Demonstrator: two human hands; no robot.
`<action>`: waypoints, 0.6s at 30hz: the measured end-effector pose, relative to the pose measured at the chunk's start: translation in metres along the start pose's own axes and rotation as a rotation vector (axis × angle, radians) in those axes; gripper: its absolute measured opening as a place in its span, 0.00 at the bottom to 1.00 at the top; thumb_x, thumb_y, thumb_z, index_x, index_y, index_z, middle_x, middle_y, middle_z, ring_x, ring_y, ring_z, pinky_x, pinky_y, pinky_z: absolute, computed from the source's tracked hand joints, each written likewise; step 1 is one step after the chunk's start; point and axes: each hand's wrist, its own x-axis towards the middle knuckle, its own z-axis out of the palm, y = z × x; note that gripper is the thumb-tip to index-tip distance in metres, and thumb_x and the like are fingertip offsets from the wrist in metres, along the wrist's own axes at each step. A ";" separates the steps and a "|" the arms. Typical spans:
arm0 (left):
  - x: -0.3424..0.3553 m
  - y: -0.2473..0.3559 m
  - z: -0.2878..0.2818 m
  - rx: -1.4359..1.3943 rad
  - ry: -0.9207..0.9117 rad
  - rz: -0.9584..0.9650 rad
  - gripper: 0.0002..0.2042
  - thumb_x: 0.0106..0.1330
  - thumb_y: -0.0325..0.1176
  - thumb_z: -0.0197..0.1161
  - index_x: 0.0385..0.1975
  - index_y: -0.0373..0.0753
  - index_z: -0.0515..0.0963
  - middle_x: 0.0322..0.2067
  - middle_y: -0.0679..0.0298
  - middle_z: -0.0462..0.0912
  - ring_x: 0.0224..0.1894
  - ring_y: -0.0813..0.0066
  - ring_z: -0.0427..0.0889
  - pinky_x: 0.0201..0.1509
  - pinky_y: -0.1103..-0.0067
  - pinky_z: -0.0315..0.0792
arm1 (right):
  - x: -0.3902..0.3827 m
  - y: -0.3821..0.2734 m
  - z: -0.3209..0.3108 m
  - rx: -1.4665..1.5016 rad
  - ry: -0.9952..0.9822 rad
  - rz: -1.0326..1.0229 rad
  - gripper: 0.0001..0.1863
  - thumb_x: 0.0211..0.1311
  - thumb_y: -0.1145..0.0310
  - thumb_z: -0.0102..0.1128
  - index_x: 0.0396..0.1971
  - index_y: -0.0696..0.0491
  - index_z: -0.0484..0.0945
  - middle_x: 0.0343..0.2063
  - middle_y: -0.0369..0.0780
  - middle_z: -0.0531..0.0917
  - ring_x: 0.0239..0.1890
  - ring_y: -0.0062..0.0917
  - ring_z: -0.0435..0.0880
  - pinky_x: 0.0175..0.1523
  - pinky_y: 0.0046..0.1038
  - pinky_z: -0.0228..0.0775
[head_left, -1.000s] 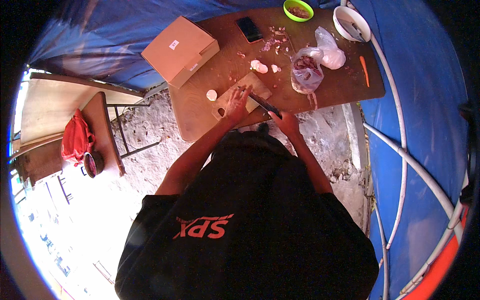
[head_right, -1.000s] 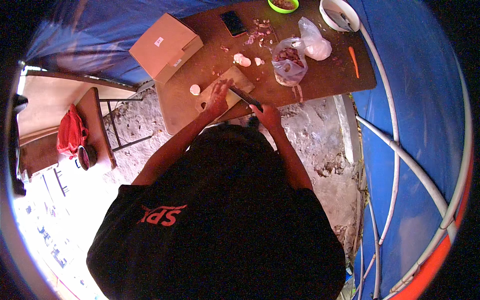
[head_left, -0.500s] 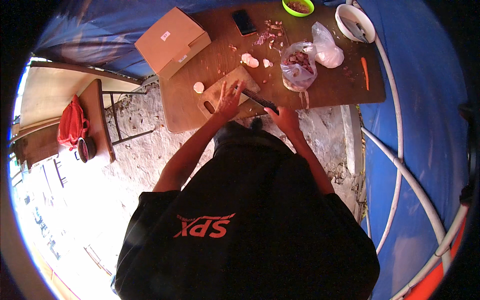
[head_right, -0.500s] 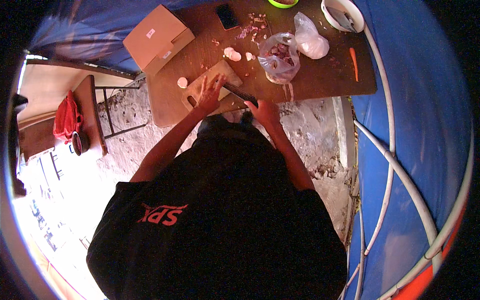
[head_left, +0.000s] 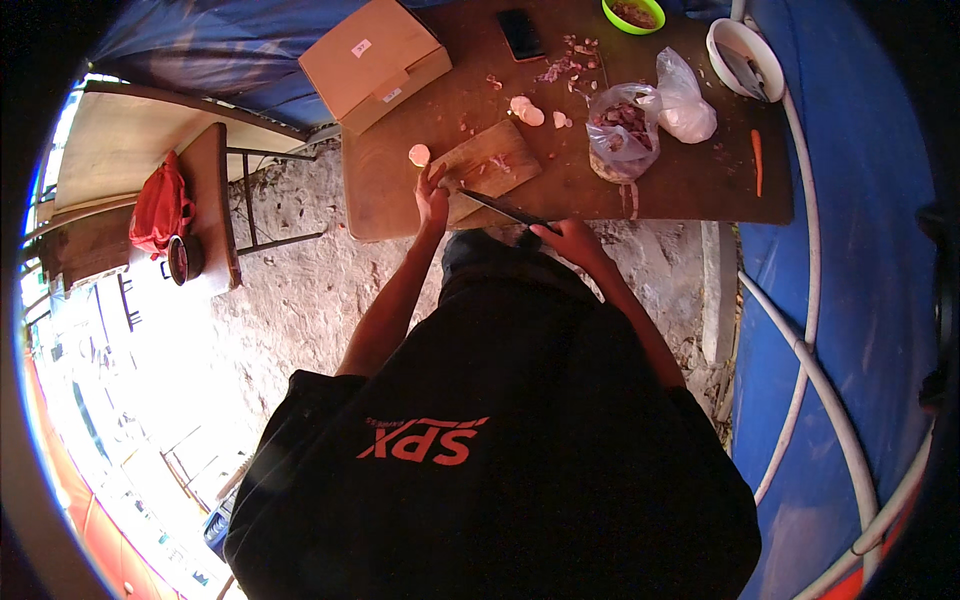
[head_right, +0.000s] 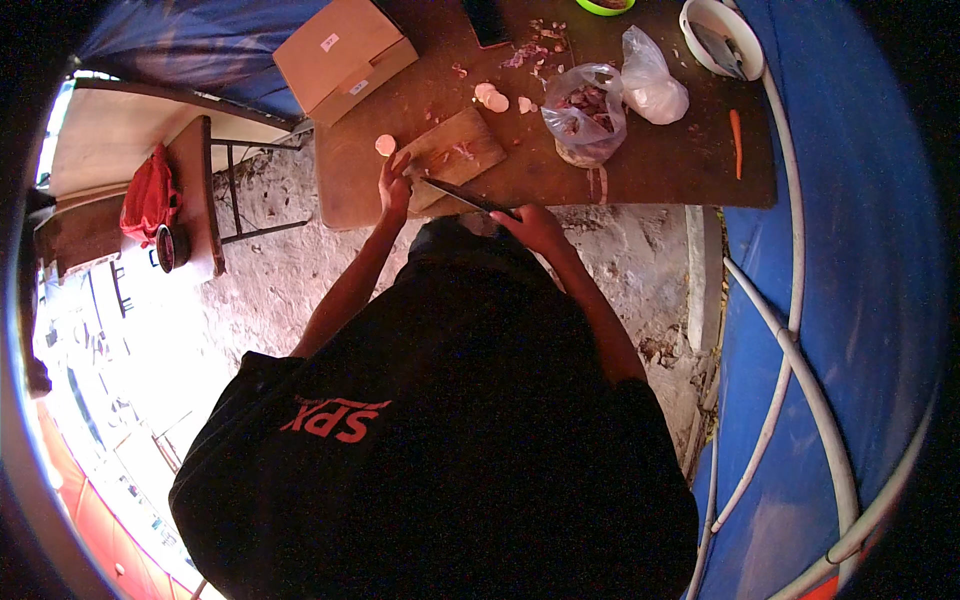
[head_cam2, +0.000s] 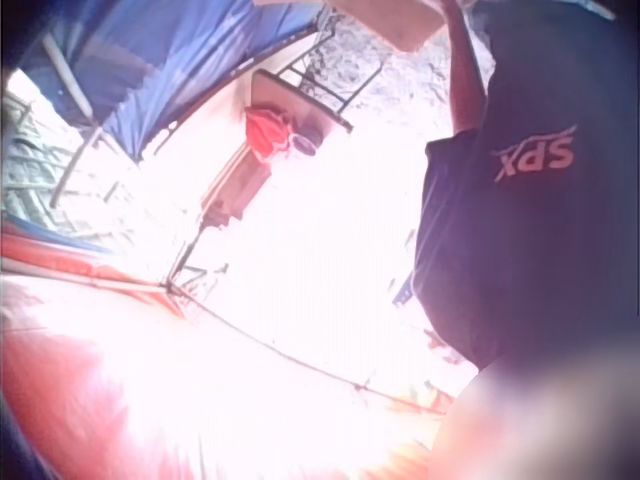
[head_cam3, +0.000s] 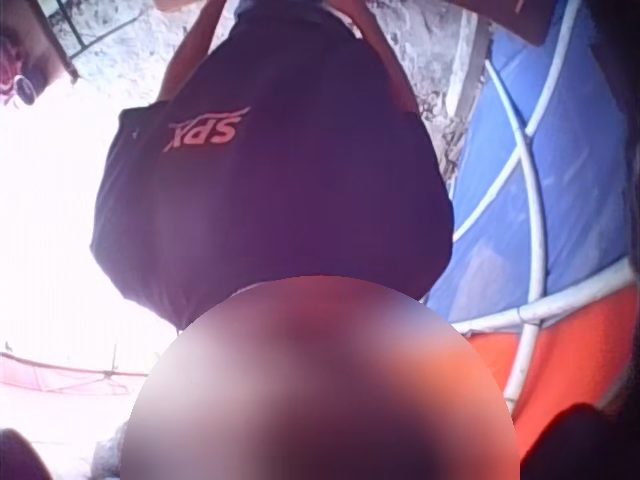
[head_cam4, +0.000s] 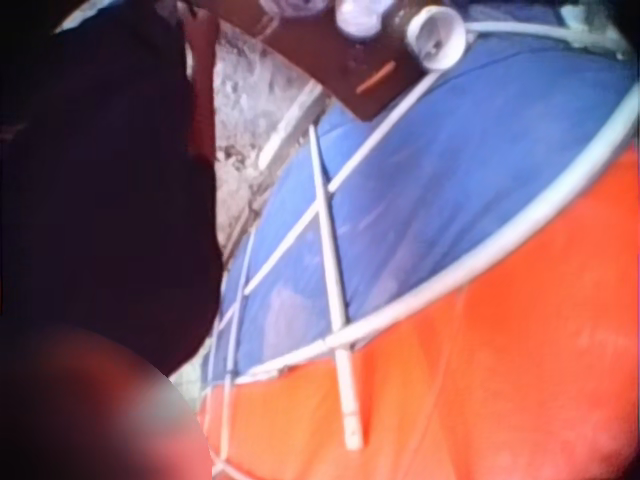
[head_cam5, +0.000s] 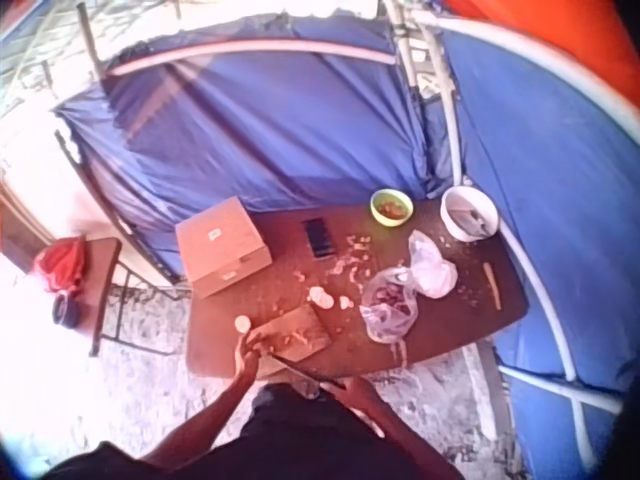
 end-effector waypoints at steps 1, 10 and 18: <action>0.000 -0.001 -0.005 -0.030 0.011 -0.048 0.35 0.50 0.15 0.43 0.65 0.36 0.60 0.54 0.52 0.79 0.29 0.85 0.76 0.28 0.88 0.68 | 0.009 -0.001 0.006 -0.009 -0.012 -0.023 0.38 0.57 0.34 0.57 0.14 0.61 0.75 0.12 0.47 0.74 0.17 0.36 0.77 0.27 0.41 0.65; 0.009 -0.003 -0.028 0.800 -0.078 0.307 0.28 0.55 0.20 0.49 0.60 0.38 0.68 0.54 0.57 0.80 0.46 0.56 0.81 0.51 0.66 0.73 | 0.021 0.006 0.027 0.109 0.143 0.074 0.39 0.57 0.34 0.56 0.15 0.62 0.77 0.11 0.47 0.75 0.17 0.35 0.78 0.28 0.40 0.67; -0.003 0.041 -0.034 1.037 -0.592 0.547 0.43 0.55 0.30 0.64 0.70 0.35 0.48 0.69 0.50 0.54 0.72 0.56 0.54 0.73 0.58 0.46 | -0.005 -0.018 0.052 0.273 0.280 0.071 0.37 0.59 0.36 0.57 0.12 0.61 0.76 0.09 0.44 0.73 0.16 0.33 0.76 0.27 0.38 0.66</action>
